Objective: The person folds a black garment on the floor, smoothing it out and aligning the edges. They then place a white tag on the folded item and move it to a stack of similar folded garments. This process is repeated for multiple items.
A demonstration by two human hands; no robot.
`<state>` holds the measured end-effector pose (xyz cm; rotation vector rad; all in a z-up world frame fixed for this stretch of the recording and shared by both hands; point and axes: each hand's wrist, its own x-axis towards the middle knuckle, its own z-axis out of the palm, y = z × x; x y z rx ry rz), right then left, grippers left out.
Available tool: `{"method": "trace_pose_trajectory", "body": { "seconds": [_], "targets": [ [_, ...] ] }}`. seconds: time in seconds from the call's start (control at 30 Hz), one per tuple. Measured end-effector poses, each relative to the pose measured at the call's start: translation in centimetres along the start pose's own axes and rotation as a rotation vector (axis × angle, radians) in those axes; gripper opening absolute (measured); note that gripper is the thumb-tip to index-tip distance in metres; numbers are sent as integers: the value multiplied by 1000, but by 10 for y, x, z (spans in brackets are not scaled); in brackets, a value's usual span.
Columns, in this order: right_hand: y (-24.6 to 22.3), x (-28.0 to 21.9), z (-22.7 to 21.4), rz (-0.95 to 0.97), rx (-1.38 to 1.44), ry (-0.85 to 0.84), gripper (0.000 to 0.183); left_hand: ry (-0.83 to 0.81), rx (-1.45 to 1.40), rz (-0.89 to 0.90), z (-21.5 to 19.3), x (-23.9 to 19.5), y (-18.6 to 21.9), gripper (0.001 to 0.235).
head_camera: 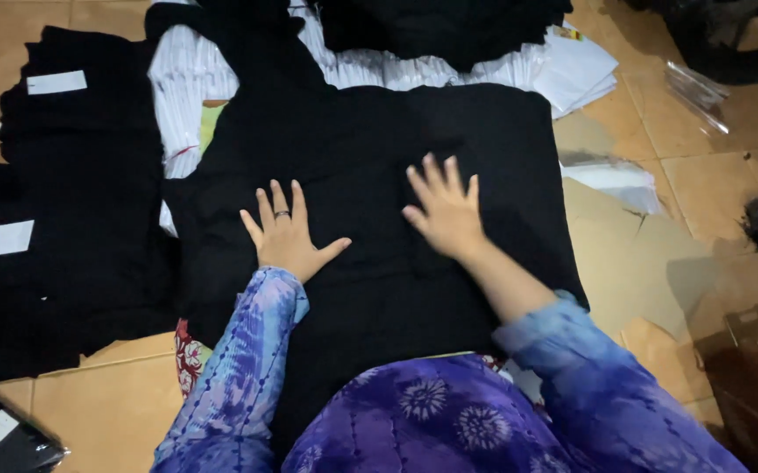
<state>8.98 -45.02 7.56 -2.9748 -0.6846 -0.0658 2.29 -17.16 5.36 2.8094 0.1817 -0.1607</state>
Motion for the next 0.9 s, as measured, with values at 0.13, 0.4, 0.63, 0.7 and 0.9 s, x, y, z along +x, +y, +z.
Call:
{"method": "trace_pose_trajectory", "body": {
  "seconds": [0.13, 0.4, 0.63, 0.7, 0.9],
  "targets": [
    [5, 5, 0, 11, 38, -70, 68, 9, -17, 2, 0, 1, 0, 123],
    [-21, -20, -6, -58, 19, 12, 82, -4, 5, 0, 2, 0, 0, 125],
    [15, -6, 14, -163, 112, -78, 80, -10, 9, 15, -1, -2, 0, 122],
    [21, -3, 4, -102, 549, 17, 70, -19, 13, 13, 1, 0, -2, 122],
    [90, 33, -5, 115, 635, 326, 29, -3, 10, -2, 0, 1, 0, 115]
  ]
}}
